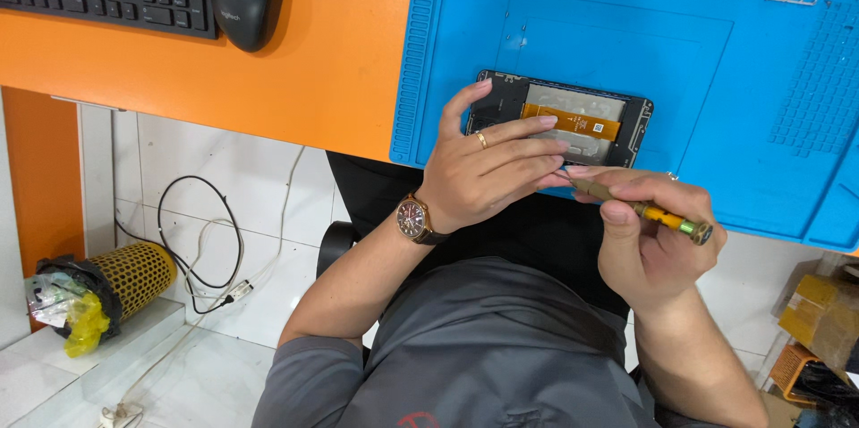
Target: The person uses a yellow-handled screwdriver to work on the internal components of a disassembled smartphone placed on a blue mat. They repeatedly adjust the phone's position and use the tool to pry or manipulate parts near the battery and motherboard.
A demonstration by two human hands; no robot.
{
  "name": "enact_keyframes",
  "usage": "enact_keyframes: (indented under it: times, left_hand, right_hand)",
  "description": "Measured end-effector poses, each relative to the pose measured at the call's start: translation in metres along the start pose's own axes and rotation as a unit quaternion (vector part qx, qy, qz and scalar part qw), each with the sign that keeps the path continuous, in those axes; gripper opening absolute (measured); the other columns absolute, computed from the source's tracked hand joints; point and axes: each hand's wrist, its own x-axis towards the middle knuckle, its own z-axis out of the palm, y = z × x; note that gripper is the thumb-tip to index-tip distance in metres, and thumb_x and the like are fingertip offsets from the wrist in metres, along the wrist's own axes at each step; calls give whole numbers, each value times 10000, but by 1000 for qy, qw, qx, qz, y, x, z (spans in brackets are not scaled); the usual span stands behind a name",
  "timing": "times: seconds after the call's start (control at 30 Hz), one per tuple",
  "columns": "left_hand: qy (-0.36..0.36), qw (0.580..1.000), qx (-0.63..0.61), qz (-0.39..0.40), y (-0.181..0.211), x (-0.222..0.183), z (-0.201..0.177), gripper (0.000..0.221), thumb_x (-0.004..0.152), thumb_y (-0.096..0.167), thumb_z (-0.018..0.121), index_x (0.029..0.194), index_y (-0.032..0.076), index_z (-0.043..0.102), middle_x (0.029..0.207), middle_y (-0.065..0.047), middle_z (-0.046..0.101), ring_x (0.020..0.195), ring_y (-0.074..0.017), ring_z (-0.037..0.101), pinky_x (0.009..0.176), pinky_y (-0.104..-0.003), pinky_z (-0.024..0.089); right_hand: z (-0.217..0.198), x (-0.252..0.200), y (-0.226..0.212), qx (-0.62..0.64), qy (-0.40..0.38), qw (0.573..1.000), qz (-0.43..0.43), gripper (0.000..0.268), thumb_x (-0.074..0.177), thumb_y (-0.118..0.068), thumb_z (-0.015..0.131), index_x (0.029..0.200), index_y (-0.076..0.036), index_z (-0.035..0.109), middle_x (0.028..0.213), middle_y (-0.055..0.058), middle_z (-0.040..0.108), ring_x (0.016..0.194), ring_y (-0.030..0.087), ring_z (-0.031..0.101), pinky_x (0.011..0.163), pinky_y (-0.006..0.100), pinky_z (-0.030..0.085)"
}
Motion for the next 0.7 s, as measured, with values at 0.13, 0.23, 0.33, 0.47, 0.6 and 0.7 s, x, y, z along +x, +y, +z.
enact_keyframes:
  times: [0.13, 0.23, 0.33, 0.47, 0.6, 0.7]
  left_hand:
    - [-2, 1000, 7, 4, 0, -1, 1, 204, 1007, 194, 965, 1138, 110, 833, 1248, -27, 829, 1273, -245, 749, 1231, -622, 289]
    - [-2, 1000, 9, 4, -1, -2, 1, 197, 1009, 189, 963, 1134, 111, 834, 1250, -28, 828, 1271, -245, 750, 1229, -625, 290]
    - [2, 1000, 5, 1, -1, -2, 2, 197, 1006, 190, 962, 1133, 109, 836, 1246, -27, 829, 1267, -242, 754, 1235, -619, 285]
    - [4, 1000, 11, 4, 0, -1, 2, 193, 1002, 187, 969, 1124, 108, 842, 1246, -28, 827, 1268, -236, 748, 1225, -621, 302]
    - [4, 1000, 3, -2, -1, 0, 2, 214, 999, 205, 973, 1130, 108, 835, 1253, -31, 824, 1281, -243, 740, 1237, -615, 289]
    - [4, 1000, 11, 4, -5, 6, 0, 409, 975, 392, 1013, 1218, 130, 816, 1328, -31, 798, 1327, -244, 713, 1246, -615, 262]
  right_hand:
    - [-1, 1, 0, 5, -8, 1000, -5, 194, 1110, -128, 569, 1134, 58, 520, 1051, 353, 720, 986, 457, 819, 786, 465, 748]
    - [1, 4, -2, 2, -10, 1000, -10, 187, 1104, -122, 576, 1120, 56, 522, 1020, 339, 721, 974, 448, 819, 811, 473, 742]
    - [2, 5, -2, 0, -11, 1000, -19, 185, 1101, -116, 586, 1127, 53, 516, 1001, 326, 719, 974, 442, 818, 840, 486, 741]
    - [1, 5, 0, -20, -14, 999, -32, 171, 1095, -96, 613, 1137, 46, 528, 982, 266, 707, 999, 436, 822, 921, 500, 725]
    - [-3, 3, 5, -42, -20, 998, -40, 162, 1079, -70, 634, 1122, 66, 558, 1020, 287, 725, 1011, 436, 821, 928, 475, 705]
    - [-7, 5, 3, -24, 18, 999, -21, 183, 1083, -99, 618, 1098, 69, 548, 964, 308, 706, 946, 458, 811, 882, 524, 718]
